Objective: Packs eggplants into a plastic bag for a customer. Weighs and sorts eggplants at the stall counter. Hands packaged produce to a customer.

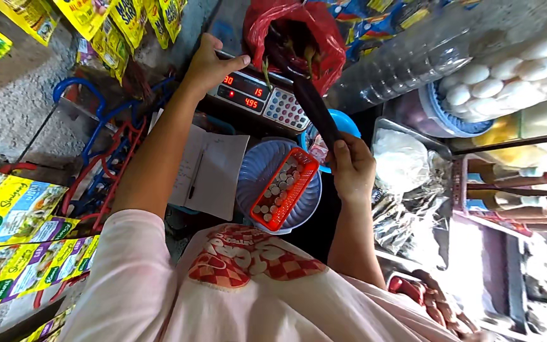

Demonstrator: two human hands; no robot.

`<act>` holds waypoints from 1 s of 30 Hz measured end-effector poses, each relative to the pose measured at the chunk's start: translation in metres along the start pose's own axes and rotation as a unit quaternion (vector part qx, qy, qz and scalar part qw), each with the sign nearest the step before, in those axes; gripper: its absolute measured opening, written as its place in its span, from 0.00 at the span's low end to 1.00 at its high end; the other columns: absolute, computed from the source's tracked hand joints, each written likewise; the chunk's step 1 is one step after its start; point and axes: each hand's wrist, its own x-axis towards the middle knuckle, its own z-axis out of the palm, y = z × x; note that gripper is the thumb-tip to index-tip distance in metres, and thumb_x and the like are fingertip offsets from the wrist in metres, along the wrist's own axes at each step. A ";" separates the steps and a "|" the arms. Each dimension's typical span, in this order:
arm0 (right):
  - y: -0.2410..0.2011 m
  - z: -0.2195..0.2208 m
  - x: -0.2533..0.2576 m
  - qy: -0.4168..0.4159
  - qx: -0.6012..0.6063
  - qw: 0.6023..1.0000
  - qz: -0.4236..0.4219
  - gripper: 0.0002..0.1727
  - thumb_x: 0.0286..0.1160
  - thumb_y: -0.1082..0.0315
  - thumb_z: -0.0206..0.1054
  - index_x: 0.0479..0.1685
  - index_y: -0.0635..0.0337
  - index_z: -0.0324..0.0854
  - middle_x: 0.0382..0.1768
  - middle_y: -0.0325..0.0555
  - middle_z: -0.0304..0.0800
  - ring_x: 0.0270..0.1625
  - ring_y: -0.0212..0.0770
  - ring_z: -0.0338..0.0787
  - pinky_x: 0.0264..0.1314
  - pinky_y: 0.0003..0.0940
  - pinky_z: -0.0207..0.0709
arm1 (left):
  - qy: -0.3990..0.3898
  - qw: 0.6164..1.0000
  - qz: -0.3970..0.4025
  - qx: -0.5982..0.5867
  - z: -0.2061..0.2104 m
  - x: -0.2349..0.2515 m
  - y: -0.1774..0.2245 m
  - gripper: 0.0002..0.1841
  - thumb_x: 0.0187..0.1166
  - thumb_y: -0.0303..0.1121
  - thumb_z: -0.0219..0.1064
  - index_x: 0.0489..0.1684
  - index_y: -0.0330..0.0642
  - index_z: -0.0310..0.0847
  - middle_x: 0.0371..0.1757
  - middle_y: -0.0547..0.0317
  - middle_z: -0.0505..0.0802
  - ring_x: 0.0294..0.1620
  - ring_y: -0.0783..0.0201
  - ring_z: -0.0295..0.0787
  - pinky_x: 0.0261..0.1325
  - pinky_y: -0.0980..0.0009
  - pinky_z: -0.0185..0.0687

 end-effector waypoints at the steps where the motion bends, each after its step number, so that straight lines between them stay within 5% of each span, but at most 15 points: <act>1: 0.001 -0.001 0.000 0.002 -0.003 1.000 0.001 0.19 0.90 0.61 0.57 0.68 0.65 0.78 0.32 0.33 0.83 0.25 0.17 0.76 0.29 0.14 0.72 | -0.002 1.000 -0.001 0.000 0.001 0.000 0.001 0.43 0.72 0.49 0.79 0.81 0.35 0.60 0.62 0.38 0.85 0.60 0.51 0.84 0.66 0.52 0.79; 5: 0.004 -0.003 0.000 0.012 0.001 1.000 0.005 0.19 0.90 0.61 0.56 0.69 0.64 0.78 0.31 0.33 0.82 0.24 0.17 0.75 0.28 0.14 0.71 | -0.019 1.000 -0.012 0.009 0.003 0.004 0.004 0.39 0.75 0.47 0.77 0.79 0.33 0.62 0.61 0.39 0.84 0.60 0.51 0.83 0.65 0.52 0.78; 8: 0.006 -0.005 0.000 0.014 0.010 1.000 0.006 0.19 0.90 0.62 0.57 0.69 0.64 0.78 0.33 0.33 0.83 0.25 0.17 0.76 0.29 0.14 0.72 | -0.050 0.998 -0.035 -0.010 0.001 0.012 0.001 0.28 0.79 0.34 0.72 0.74 0.30 0.69 0.63 0.41 0.84 0.55 0.58 0.83 0.58 0.61 0.81; 11: 0.007 -0.006 -0.003 0.015 0.014 1.000 -0.006 0.20 0.89 0.62 0.57 0.69 0.66 0.78 0.32 0.33 0.83 0.25 0.17 0.76 0.29 0.14 0.72 | -0.045 0.988 -0.068 -0.134 0.002 0.019 -0.004 0.15 0.81 0.18 0.59 0.65 0.29 0.74 0.53 0.53 0.82 0.43 0.70 0.84 0.51 0.74 0.84; 13: 0.008 -0.009 -0.005 0.014 0.009 1.000 -0.021 0.21 0.89 0.62 0.56 0.68 0.69 0.78 0.32 0.34 0.84 0.26 0.16 0.76 0.31 0.14 0.73 | -0.052 0.981 -0.085 -0.168 0.003 0.016 -0.004 0.14 0.82 0.17 0.53 0.62 0.29 0.74 0.49 0.55 0.82 0.42 0.69 0.85 0.53 0.71 0.86; 20: 0.005 -0.015 -0.033 0.042 -0.001 0.999 -0.019 0.22 0.89 0.63 0.55 0.66 0.74 0.78 0.32 0.34 0.85 0.26 0.14 0.76 0.31 0.12 0.73 | -0.228 0.968 -0.067 0.085 0.046 -0.013 -0.046 0.19 0.86 0.25 0.51 0.73 0.37 0.76 0.47 0.46 0.84 0.34 0.61 0.73 0.38 0.62 0.72; 22: 0.003 -0.017 -0.050 0.061 -0.012 0.998 -0.013 0.22 0.89 0.62 0.55 0.65 0.74 0.78 0.32 0.34 0.85 0.27 0.13 0.76 0.32 0.12 0.73 | -0.249 0.960 -0.055 0.112 0.062 -0.020 -0.057 0.20 0.88 0.27 0.54 0.77 0.37 0.72 0.58 0.40 0.85 0.44 0.55 0.79 0.46 0.56 0.76; 23: 0.001 -0.019 -0.060 0.072 -0.020 0.997 -0.011 0.22 0.89 0.62 0.55 0.65 0.74 0.78 0.32 0.35 0.85 0.27 0.14 0.77 0.33 0.11 0.73 | -0.253 0.960 -0.039 0.117 0.068 -0.022 -0.063 0.23 0.88 0.28 0.57 0.81 0.36 0.69 0.70 0.35 0.83 0.58 0.46 0.83 0.59 0.48 0.78; 25: -0.005 -0.021 -0.087 0.097 -0.036 0.995 0.000 0.22 0.90 0.62 0.55 0.66 0.75 0.78 0.35 0.38 0.87 0.30 0.14 0.79 0.35 0.12 0.75 | -0.267 0.953 0.006 0.142 0.076 -0.023 -0.076 0.29 0.90 0.30 0.55 0.91 0.36 0.56 0.87 0.36 0.70 0.81 0.39 0.73 0.81 0.41 0.67; 27: -0.017 -0.022 -0.117 0.131 -0.043 0.990 0.018 0.23 0.89 0.62 0.55 0.66 0.76 0.78 0.37 0.41 0.88 0.31 0.16 0.80 0.37 0.13 0.77 | -0.278 0.939 0.043 0.196 0.078 -0.024 -0.080 0.31 0.93 0.32 0.50 0.95 0.38 0.45 0.91 0.37 0.64 0.87 0.38 0.66 0.87 0.42 0.60; 30: -0.034 -0.023 -0.167 0.194 -0.047 0.978 0.066 0.23 0.89 0.62 0.54 0.67 0.75 0.77 0.34 0.36 0.86 0.28 0.14 0.78 0.33 0.12 0.74 | -0.291 0.916 0.080 0.264 0.075 -0.023 -0.077 0.30 0.95 0.32 0.44 0.96 0.37 0.41 0.83 0.26 0.72 0.79 0.29 0.74 0.81 0.36 0.65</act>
